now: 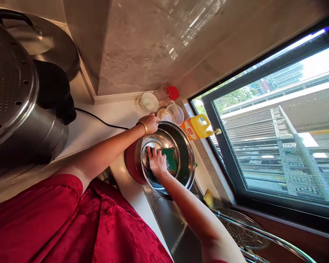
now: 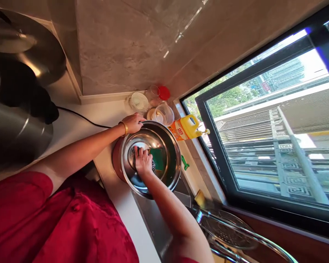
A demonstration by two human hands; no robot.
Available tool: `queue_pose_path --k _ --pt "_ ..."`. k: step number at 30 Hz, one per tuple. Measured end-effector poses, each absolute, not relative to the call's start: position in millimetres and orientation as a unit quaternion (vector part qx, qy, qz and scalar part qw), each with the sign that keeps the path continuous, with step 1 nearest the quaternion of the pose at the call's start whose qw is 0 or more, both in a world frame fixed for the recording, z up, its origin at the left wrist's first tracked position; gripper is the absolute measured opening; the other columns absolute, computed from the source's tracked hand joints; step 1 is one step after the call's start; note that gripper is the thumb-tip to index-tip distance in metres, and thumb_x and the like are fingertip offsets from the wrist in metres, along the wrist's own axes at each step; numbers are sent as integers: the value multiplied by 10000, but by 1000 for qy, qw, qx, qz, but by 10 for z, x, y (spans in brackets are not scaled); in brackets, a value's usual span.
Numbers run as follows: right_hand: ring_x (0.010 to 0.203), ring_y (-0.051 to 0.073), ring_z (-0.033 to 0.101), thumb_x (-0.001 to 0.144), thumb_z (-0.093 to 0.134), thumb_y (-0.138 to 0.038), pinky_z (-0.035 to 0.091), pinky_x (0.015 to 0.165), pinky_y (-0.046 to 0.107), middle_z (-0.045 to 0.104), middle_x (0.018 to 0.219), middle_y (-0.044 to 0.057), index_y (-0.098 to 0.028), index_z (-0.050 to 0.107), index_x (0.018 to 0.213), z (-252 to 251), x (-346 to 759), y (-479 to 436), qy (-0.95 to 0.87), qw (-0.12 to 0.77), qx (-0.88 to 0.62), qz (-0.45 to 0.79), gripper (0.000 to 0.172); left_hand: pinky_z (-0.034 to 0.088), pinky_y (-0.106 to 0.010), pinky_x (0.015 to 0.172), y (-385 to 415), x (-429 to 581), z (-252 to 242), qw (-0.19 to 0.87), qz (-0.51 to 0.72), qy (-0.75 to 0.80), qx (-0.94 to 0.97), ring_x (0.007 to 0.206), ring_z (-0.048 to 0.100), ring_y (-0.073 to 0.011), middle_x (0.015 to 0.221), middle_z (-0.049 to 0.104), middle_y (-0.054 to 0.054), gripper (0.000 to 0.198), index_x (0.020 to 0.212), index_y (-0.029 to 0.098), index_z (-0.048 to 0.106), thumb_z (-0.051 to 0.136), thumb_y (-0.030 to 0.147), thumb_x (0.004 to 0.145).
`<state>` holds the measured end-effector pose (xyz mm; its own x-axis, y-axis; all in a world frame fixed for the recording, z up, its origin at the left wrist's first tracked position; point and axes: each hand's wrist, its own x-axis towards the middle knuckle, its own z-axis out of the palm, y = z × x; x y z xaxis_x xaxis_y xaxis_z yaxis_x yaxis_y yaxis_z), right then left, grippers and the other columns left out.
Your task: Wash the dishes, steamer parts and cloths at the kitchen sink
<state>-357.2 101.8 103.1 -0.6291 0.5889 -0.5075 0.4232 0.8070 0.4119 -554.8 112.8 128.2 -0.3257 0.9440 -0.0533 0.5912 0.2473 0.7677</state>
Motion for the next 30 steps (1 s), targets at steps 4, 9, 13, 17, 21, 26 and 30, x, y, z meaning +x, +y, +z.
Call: queue_pose_path --k 4,9,13,17,21,26,30 --pt "1080 281 468 928 235 -156 438 802 418 484 1255 204 -162 281 1450 1025 -3644 975 896 311 292 123 524 451 -258 885 1139 -5557 1285 269 329 750 507 1032 588 -188 1131 599 -46 349 1122 278 679 469 250 844" --pt "1047 280 495 921 227 -137 438 780 418 510 1218 196 -182 272 1454 1058 -3611 935 900 329 263 110 537 458 -267 863 1158 -5561 1251 267 335 739 521 990 597 -191 1081 606 -46 324 1061 275 702 472 244 835" --pt "1080 285 482 924 206 -137 432 796 405 493 1249 204 -126 306 1430 1073 -3704 1041 883 306 329 134 516 459 -259 872 1176 -5566 1217 261 339 741 517 967 598 -178 1066 609 -38 324 1057 276 704 476 237 830" --pt "1080 270 489 938 254 -190 423 816 389 514 1233 183 -171 317 1427 1085 -3656 1009 895 343 270 90 493 459 -251 879 1189 -5564 1211 265 345 739 515 961 600 -170 1074 611 -41 327 1058 272 706 474 228 832" --pt "1082 272 483 935 216 -158 424 796 385 499 1255 178 -172 294 1435 1085 -3668 1053 886 324 312 113 506 464 -261 877 1174 -5579 1247 267 336 739 520 959 601 -178 1095 612 -40 337 1082 275 699 472 239 837" --pt "1077 274 477 930 243 -197 425 804 394 505 1260 177 -167 307 1432 1089 -3648 1056 903 332 260 77 507 467 -267 872 1160 -5588 1287 276 330 744 511 974 600 -187 1122 610 -45 344 1109 281 689 479 245 839" --pt "1086 271 474 928 214 -164 422 794 381 501 1266 163 -188 274 1446 1107 -3639 1098 889 327 305 99 522 460 -264 883 1165 -5587 1281 272 334 740 516 974 597 -184 1101 613 -45 341 1104 281 692 475 244 843"
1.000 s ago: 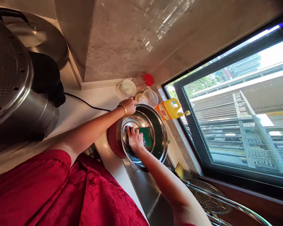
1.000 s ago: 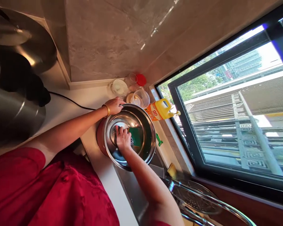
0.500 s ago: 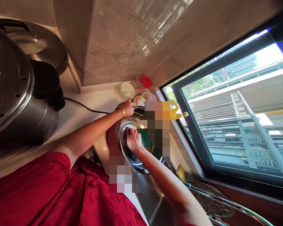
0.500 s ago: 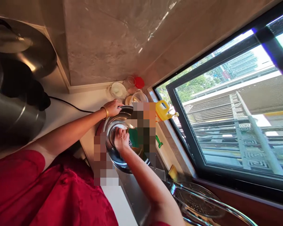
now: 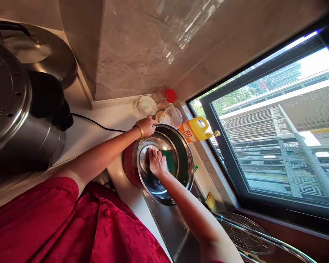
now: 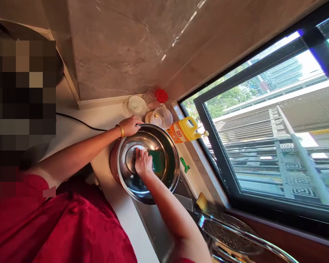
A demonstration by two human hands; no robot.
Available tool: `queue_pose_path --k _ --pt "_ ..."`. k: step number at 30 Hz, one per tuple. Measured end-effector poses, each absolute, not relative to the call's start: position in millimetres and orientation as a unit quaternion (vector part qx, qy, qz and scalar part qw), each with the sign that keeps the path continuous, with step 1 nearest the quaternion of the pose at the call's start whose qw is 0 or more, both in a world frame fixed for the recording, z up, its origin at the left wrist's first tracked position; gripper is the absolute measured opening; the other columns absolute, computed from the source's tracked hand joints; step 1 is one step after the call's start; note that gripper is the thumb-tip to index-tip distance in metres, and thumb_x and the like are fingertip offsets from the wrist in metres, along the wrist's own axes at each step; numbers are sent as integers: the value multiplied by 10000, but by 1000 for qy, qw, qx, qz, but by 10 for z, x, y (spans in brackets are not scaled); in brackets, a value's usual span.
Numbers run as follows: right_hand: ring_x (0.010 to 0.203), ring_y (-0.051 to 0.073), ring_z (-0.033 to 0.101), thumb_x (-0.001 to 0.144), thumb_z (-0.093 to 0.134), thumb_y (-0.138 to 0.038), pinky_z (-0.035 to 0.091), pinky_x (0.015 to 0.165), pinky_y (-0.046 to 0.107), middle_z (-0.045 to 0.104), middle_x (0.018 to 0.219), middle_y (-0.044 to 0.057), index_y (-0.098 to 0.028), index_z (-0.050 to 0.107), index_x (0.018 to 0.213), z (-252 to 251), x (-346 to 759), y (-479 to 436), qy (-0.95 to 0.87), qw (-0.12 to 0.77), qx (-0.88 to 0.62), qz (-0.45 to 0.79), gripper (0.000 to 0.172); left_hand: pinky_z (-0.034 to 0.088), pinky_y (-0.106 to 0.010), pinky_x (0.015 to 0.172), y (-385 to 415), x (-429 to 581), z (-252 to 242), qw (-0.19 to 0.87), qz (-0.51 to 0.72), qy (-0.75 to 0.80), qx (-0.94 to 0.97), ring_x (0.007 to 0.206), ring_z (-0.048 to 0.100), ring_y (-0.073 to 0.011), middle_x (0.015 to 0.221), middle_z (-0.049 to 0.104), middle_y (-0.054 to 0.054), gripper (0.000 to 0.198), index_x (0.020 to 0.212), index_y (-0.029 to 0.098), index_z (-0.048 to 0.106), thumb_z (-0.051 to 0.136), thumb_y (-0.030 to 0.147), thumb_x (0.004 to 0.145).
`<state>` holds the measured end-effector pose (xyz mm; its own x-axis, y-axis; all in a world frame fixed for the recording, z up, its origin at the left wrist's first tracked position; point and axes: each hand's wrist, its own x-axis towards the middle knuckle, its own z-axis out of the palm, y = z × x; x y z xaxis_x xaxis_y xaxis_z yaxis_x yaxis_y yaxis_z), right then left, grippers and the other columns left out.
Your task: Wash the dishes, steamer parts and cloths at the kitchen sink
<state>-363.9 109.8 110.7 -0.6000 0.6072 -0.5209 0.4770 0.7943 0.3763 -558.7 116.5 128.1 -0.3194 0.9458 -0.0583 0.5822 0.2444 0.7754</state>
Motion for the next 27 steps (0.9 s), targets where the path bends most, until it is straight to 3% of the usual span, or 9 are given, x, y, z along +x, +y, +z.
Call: queue_pose_path --k 6,11,15,20,25,27 --pt "1070 276 487 931 260 -203 418 804 386 506 1256 171 -180 310 1429 1101 -3645 1077 903 337 260 66 501 455 -241 875 1172 -5589 1265 271 338 752 497 985 589 -169 1109 607 -38 330 1108 288 683 485 254 846" --pt "1084 277 479 924 235 -161 423 791 379 505 1253 167 -163 324 1416 1142 -3695 1125 888 317 318 97 500 453 -240 875 1166 -5603 1277 268 332 751 504 985 591 -170 1113 608 -39 331 1112 274 682 482 262 849" --pt "1076 282 480 930 267 -218 425 796 383 506 1258 164 -186 307 1431 1161 -3644 1105 904 346 241 63 504 453 -243 879 1165 -5611 1291 278 328 753 498 1006 584 -174 1140 599 -49 351 1147 271 667 478 257 852" --pt "1105 266 465 918 233 -155 424 799 368 466 1303 172 -177 259 1443 1171 -3713 1137 879 342 313 111 527 451 -251 894 1161 -5625 1315 280 322 749 506 1034 581 -183 1164 587 -50 364 1173 275 655 473 257 859" --pt "1094 264 474 911 272 -184 433 809 376 475 1304 163 -194 263 1450 1213 -3524 1185 900 362 228 79 538 442 -245 913 1164 -5635 1324 285 315 752 503 1054 575 -177 1171 578 -53 373 1195 262 641 459 261 868" --pt "1072 273 488 892 273 -142 442 791 386 498 1266 181 -156 312 1428 1228 -3407 1262 884 376 259 100 538 442 -248 914 1170 -5629 1314 282 315 751 508 1048 575 -177 1158 581 -49 370 1189 267 644 463 261 866"
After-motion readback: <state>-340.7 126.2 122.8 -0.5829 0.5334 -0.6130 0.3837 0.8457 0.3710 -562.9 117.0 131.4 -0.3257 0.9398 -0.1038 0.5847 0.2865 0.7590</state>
